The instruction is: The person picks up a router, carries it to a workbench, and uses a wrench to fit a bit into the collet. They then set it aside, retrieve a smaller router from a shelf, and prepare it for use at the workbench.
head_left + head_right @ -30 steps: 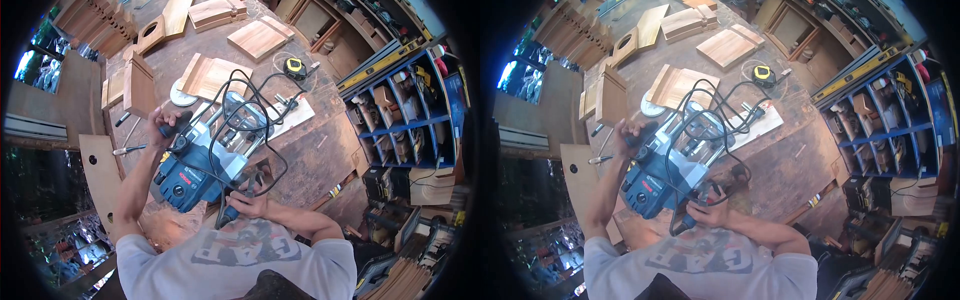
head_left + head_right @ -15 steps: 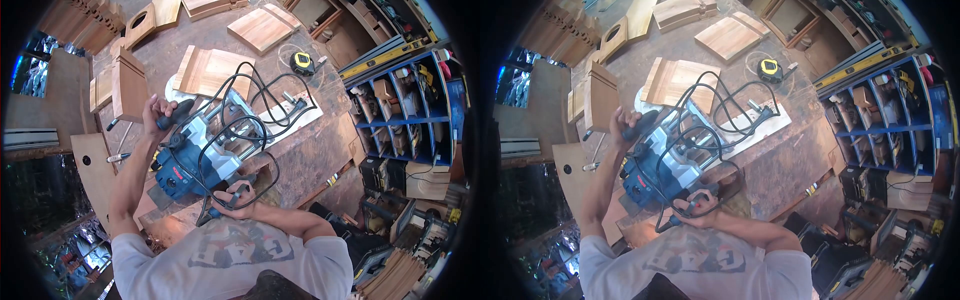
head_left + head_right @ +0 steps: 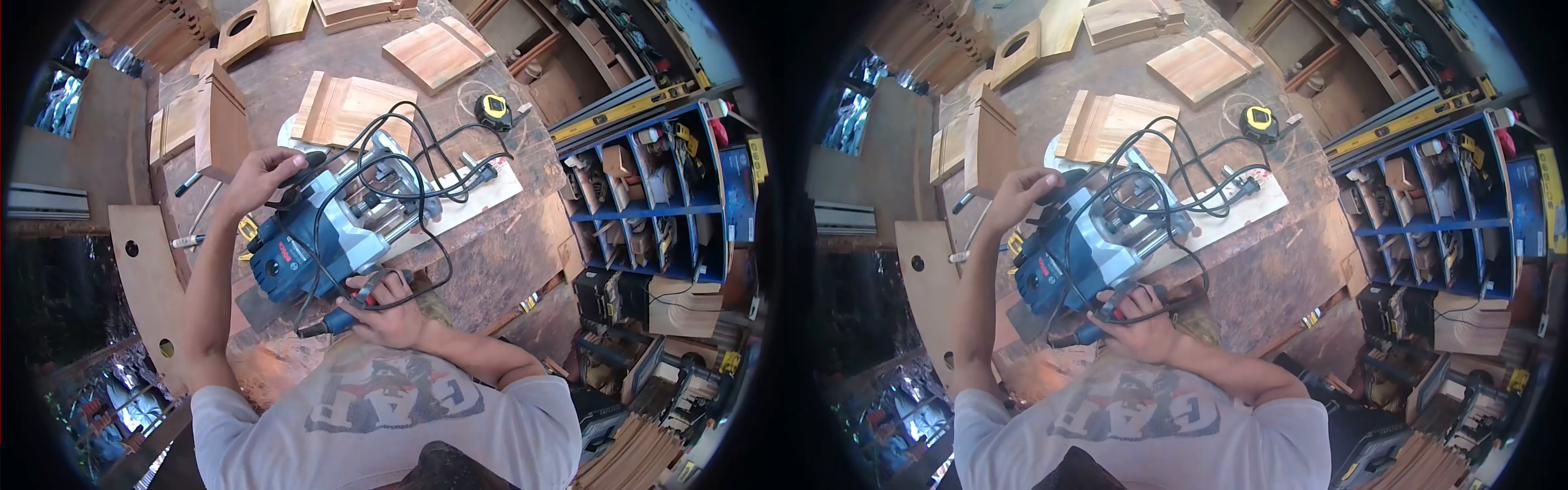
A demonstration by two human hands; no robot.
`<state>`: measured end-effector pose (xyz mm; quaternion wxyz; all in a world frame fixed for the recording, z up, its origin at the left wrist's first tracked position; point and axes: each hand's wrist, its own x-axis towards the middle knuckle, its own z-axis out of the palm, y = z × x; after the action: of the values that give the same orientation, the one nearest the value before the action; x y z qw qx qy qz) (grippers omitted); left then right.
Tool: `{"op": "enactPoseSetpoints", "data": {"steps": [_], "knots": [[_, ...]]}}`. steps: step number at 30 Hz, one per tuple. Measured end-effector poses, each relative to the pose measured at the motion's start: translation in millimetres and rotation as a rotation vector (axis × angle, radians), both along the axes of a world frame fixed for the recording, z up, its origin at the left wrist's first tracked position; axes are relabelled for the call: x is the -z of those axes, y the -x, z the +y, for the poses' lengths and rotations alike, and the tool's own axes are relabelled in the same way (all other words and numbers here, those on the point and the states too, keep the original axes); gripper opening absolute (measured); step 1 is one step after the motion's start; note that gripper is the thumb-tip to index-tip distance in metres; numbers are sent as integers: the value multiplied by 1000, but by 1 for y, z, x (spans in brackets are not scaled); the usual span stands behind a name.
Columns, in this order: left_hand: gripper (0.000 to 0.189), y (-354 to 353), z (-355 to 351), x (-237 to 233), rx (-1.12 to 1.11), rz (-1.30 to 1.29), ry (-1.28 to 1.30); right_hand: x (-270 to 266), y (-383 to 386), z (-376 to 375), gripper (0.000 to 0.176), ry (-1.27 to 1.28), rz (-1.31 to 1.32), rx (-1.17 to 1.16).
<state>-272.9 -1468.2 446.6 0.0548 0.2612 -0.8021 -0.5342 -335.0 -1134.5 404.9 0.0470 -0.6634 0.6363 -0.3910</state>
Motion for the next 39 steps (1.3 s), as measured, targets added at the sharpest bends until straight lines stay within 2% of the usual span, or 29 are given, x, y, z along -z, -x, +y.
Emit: {"op": "enactPoseSetpoints", "data": {"steps": [4,7,10,12,13,16,19,20,22,24,27,28,31,33,34,35,36,37,38,39], "knots": [[47,-9,9,-4,-70,18,137,-3,7,8,58,-31,-12,-32],[52,-16,-8,10,-125,83,93,8,16,9,54,4,19,-12],[56,-11,-25,16,-189,-178,-164,20,23,11,50,7,77,4],[59,6,-33,9,-148,-275,-95,22,26,11,48,-15,65,15],[61,11,-33,5,-127,-329,-65,21,29,13,56,-23,48,-9],[62,17,-30,23,-1,-267,131,14,37,18,66,-60,-109,-31],[60,13,-16,24,-28,-200,117,11,43,25,75,-77,-91,-25],[59,8,-15,29,-28,-175,134,16,43,24,74,-72,-72,-25],[56,-2,-17,41,-42,-103,-9,32,42,18,71,-58,-22,-23],[48,-10,-22,73,-125,52,-81,18,37,6,47,-124,112,4],[44,-9,-16,58,-162,15,-231,31,35,-7,50,49,142,22],[44,-8,-15,57,-167,15,-255,27,37,-8,48,25,134,-7],[43,-14,-14,68,-225,17,-298,13,40,-9,46,-17,118,-82],[41,-17,-20,96,-272,80,-343,-19,48,-9,52,-41,155,-129],[41,-17,-17,86,-277,123,-376,-33,53,-9,56,-58,163,-145],[41,-20,-11,77,-283,159,-413,-29,65,-12,66,6,220,-198],[42,-26,1,69,-297,191,-456,-62,73,-13,69,-52,228,-233],[40,-31,7,62,-305,228,-489,-105,80,-17,55,-97,144,-307],[42,-39,14,60,-295,263,-585,-141,88,-21,58,-189,154,-338],[42,-47,26,58,-291,298,-674,-150,100,-31,62,103,140,-383]]}}
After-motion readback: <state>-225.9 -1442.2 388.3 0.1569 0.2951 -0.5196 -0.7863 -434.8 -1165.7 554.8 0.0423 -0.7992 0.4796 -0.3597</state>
